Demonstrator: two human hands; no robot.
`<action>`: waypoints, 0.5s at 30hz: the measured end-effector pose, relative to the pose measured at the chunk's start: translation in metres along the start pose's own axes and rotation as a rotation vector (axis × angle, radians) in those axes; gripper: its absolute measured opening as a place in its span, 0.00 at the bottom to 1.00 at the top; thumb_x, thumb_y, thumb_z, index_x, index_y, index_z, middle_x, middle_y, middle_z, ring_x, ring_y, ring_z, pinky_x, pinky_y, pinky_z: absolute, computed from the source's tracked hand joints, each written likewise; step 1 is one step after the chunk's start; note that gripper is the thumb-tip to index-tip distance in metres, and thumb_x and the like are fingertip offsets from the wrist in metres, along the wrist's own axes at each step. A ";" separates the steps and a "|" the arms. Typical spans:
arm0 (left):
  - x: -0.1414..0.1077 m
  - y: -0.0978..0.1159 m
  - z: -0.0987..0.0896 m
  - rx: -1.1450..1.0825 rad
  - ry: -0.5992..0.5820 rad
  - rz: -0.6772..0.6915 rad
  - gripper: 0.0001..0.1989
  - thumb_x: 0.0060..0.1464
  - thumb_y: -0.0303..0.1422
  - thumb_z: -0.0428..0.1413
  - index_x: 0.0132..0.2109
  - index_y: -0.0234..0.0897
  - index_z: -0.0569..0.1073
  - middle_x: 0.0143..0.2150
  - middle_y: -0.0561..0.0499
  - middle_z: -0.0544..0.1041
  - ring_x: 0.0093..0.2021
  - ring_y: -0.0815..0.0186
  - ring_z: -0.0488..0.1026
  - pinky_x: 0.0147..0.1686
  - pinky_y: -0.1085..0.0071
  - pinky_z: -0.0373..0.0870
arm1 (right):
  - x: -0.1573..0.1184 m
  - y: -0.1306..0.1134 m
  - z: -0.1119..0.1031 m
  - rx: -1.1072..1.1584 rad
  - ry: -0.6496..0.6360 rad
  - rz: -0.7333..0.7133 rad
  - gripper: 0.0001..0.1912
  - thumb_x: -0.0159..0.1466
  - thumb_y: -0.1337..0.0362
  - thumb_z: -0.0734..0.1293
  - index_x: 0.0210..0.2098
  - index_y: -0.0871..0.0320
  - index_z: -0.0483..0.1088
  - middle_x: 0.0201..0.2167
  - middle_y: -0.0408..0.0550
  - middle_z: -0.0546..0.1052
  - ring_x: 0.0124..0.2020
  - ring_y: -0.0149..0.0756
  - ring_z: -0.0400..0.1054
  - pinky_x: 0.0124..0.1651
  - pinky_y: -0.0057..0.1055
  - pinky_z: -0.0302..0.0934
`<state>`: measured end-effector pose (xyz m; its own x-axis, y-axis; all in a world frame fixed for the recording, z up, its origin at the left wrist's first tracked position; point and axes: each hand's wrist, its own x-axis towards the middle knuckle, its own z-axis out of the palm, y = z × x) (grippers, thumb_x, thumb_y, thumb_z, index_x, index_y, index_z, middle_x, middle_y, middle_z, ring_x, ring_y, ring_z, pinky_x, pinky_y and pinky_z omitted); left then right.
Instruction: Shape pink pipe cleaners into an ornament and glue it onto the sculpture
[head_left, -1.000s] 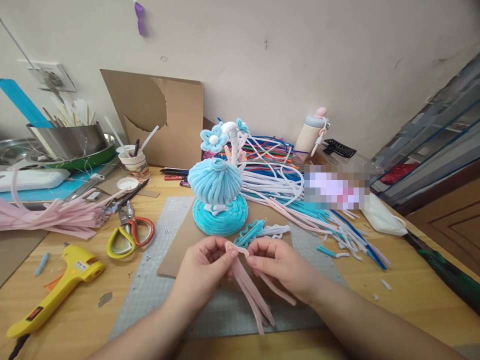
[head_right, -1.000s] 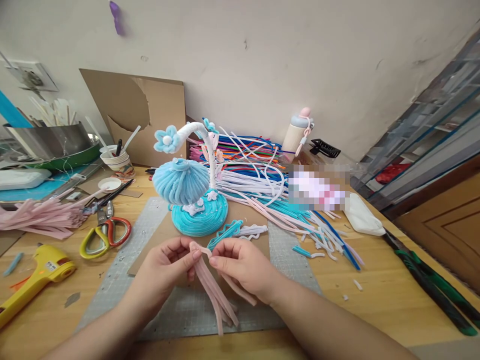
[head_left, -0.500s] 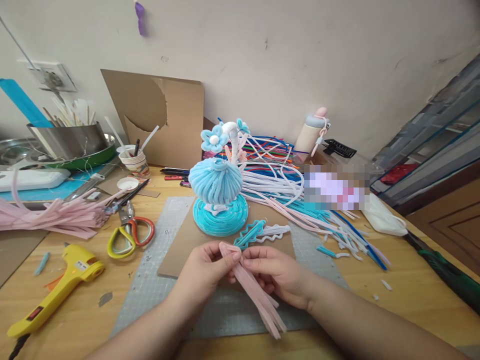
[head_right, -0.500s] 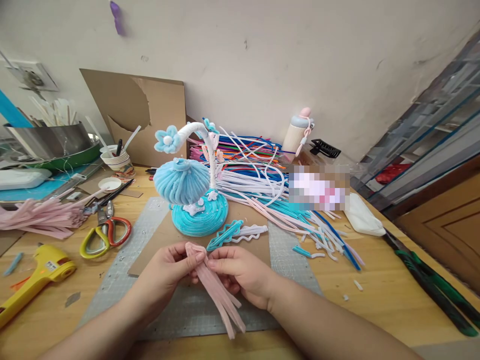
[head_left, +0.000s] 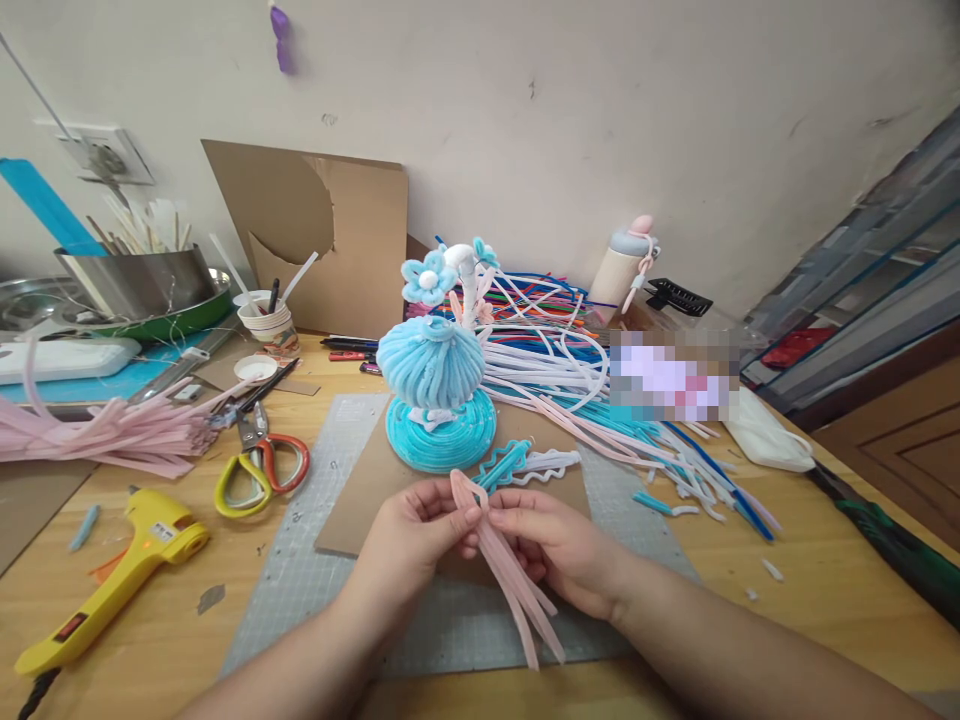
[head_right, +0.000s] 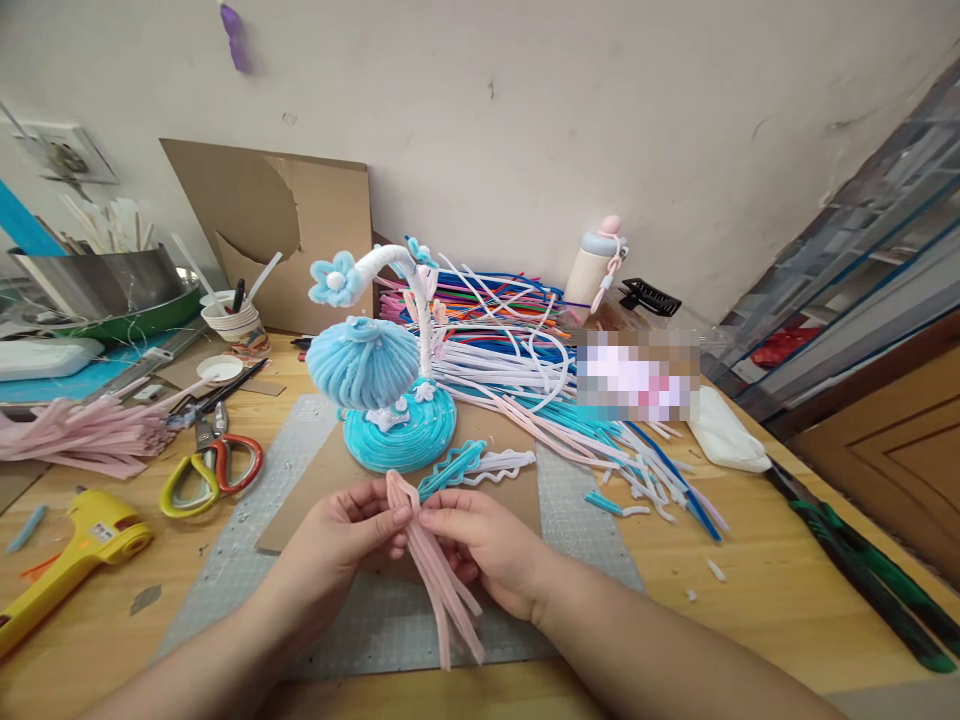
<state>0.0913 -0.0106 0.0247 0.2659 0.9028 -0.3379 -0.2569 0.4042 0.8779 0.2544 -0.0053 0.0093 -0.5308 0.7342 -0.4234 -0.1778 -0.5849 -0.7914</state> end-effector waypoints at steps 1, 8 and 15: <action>0.000 -0.001 0.000 -0.026 0.005 -0.023 0.13 0.42 0.33 0.64 0.35 0.30 0.75 0.25 0.53 0.74 0.23 0.74 0.67 0.26 0.78 0.65 | 0.000 0.000 0.000 0.005 -0.006 -0.001 0.10 0.57 0.60 0.67 0.31 0.62 0.67 0.25 0.45 0.72 0.17 0.20 0.50 0.18 0.21 0.36; 0.001 -0.004 0.001 -0.007 -0.042 0.000 0.11 0.44 0.35 0.63 0.31 0.31 0.74 0.22 0.53 0.73 0.21 0.76 0.65 0.23 0.79 0.62 | -0.001 0.001 0.003 -0.072 0.017 -0.013 0.11 0.58 0.58 0.65 0.32 0.62 0.67 0.23 0.44 0.70 0.17 0.21 0.51 0.18 0.20 0.38; 0.001 -0.004 -0.001 0.088 -0.031 0.037 0.12 0.43 0.36 0.63 0.33 0.31 0.75 0.22 0.53 0.73 0.20 0.76 0.64 0.21 0.79 0.60 | -0.002 0.000 0.002 -0.100 0.035 -0.028 0.10 0.58 0.59 0.63 0.32 0.61 0.66 0.22 0.43 0.70 0.17 0.21 0.51 0.17 0.20 0.38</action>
<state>0.0915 -0.0117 0.0204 0.2867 0.9115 -0.2950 -0.1846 0.3547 0.9166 0.2536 -0.0074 0.0115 -0.4973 0.7622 -0.4144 -0.1073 -0.5280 -0.8425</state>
